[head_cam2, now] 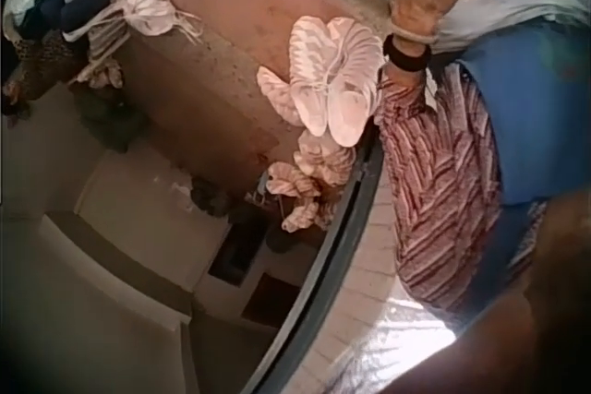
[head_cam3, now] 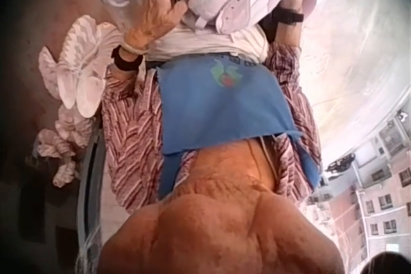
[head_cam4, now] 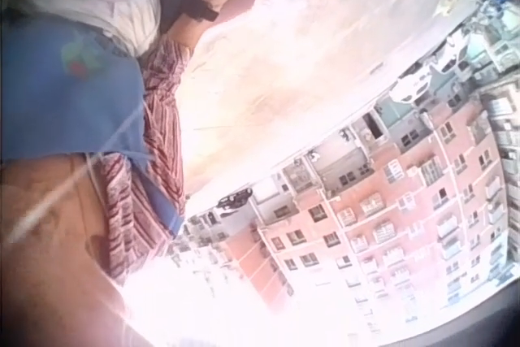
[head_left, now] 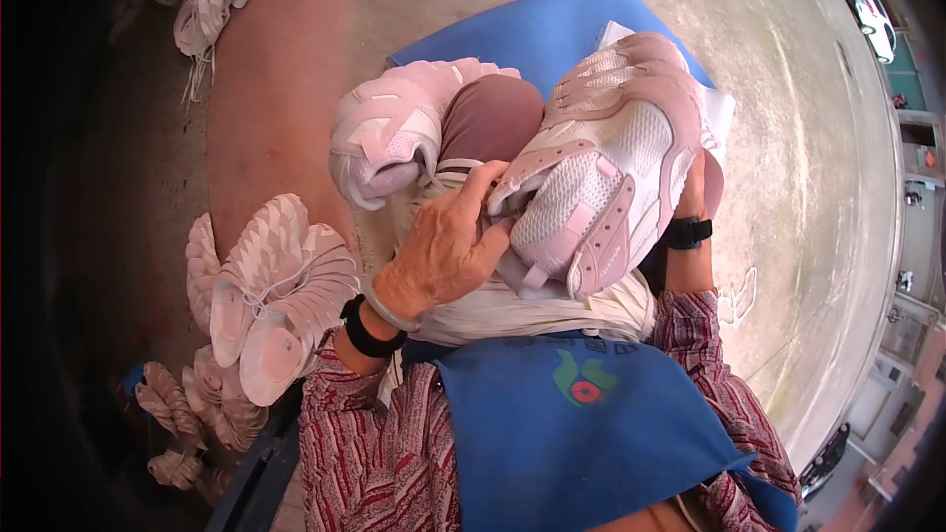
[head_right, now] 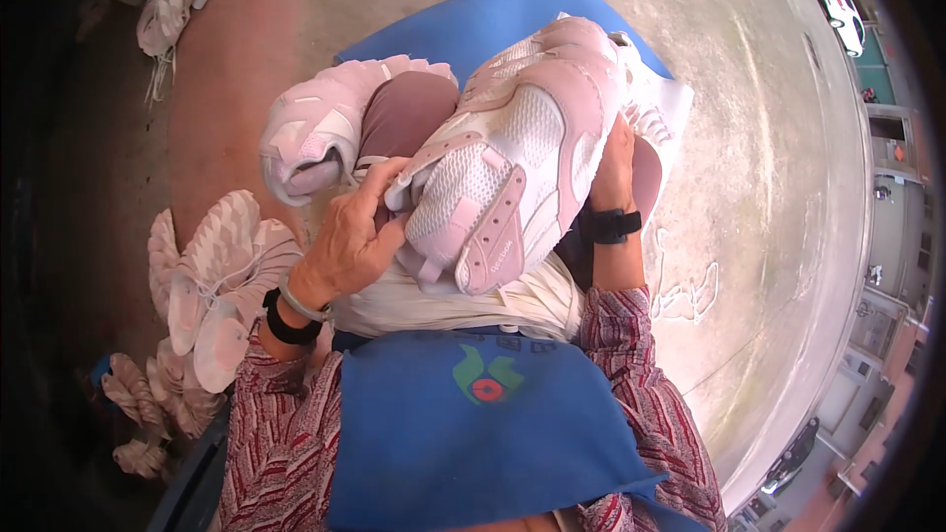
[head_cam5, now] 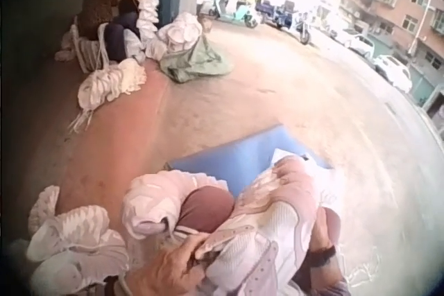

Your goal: Tying together multiple white shoe uppers into bundles for transport or manufacturing stages.

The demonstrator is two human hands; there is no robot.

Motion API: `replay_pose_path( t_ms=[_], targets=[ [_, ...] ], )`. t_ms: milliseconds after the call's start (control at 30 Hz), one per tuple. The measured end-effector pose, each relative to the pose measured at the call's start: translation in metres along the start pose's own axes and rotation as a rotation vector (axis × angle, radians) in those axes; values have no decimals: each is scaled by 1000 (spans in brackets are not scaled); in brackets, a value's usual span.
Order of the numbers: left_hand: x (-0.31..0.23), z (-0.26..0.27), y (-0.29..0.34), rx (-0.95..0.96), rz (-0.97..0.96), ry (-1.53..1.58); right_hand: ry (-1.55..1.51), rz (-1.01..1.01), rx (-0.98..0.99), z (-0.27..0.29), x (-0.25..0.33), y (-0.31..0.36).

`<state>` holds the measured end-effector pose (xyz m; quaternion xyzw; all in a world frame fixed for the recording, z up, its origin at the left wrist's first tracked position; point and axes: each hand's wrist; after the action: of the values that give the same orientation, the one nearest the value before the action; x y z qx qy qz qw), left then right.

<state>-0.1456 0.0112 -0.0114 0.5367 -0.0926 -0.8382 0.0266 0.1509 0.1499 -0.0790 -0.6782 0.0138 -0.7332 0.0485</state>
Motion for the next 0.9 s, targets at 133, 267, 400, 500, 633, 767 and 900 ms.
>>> replay_pose_path(
  t_ms=[133, 267, 400, 500, 633, 767, 900],
  targets=[
    [-1, 3, -14, 190, 68, -112, 243, 135, 196, 14, 13, -5],
    [6, -5, -24, 179, 25, -78, 365, 222, 173, 20, 23, -8],
    [0, -11, -26, 183, 147, 35, 700, 529, 298, 24, 18, -6],
    [1, -13, -25, 143, 163, 66, 536, 283, 346, 34, 25, -13],
    [1, -20, -27, 134, 157, 109, 539, 211, 67, 22, 66, 16],
    [-10, -31, -37, 123, 177, 50, 294, 605, -173, 9, 134, 56],
    [-29, -26, -42, 164, 303, -6, 836, 770, 554, -36, 145, 92]
  ],
)
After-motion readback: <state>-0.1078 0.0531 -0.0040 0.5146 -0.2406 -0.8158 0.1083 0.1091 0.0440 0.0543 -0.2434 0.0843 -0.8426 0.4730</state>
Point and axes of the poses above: each hand's wrist, its own y-axis away from the middle knuckle, its own z-axis out of the back of the hand, x = y × z, and after that the axes turned 14 degrees about z, right-handed
